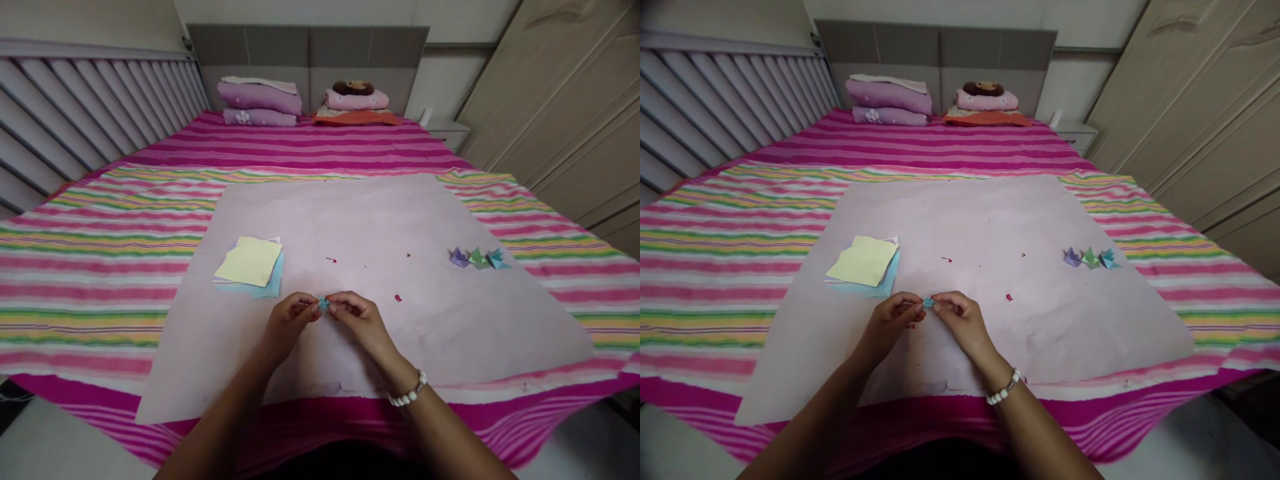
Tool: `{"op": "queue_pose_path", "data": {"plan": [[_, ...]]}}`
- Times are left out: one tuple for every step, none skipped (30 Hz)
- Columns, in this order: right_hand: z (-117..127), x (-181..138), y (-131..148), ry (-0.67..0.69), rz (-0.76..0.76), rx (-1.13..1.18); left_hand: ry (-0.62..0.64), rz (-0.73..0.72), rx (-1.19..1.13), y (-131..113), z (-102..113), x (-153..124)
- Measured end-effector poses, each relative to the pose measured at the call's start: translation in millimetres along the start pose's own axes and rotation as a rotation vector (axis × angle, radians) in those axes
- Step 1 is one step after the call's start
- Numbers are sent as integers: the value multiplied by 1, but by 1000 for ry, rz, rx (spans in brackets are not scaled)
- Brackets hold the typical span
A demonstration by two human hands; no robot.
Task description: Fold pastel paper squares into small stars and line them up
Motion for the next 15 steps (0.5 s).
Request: {"op": "queue_pose_path", "data": {"plan": [[0, 0, 0, -5, 44, -33, 7, 10, -5, 0, 0, 0], [1, 1, 0, -10, 83, -67, 14, 13, -7, -1, 0, 0], [1, 1, 0, -14, 118, -103, 20, 9, -5, 0, 0, 0], [1, 2, -1, -17, 149, -139, 26, 1, 1, 0, 0, 1], [1, 2, -2, -18, 176, -172, 31, -11, 11, 2, 0, 2], [2, 3, -4, -16, 200, -200, 34, -26, 24, 4, 0, 3], [2, 3, -6, -12, 218, -222, 36, -43, 42, 6, 0, 4], [2, 4, -8, -8, 232, -239, 35, -64, 62, 8, 0, 6], [2, 5, -11, -4, 241, -251, 30, -90, 88, 10, 0, 8], [2, 5, -13, -2, 246, -260, 23, -116, 118, 12, 0, 9], [2, 6, -15, 0, 250, -269, 14, -142, 150, 14, -1, 11], [2, 7, -17, -3, 253, -280, 5, -165, 181, 16, -1, 13], [2, 8, -19, -8, 257, -293, -4, -182, 208, 17, -1, 14], [2, 9, -21, -10, 262, -307, -9, -191, 232, 19, -2, 16], [2, 10, -22, -10, 269, -321, -10, -195, 250, 20, -2, 18]]}}
Point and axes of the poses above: each hand's wrist, its own x-axis towards the middle knuckle, its own z-axis out of the back of the hand, y = z × x, the point moved 3 cm from there along x, towards the middle knuckle, and after that the axes turned 3 degrees about z, right-handed, at the moved point
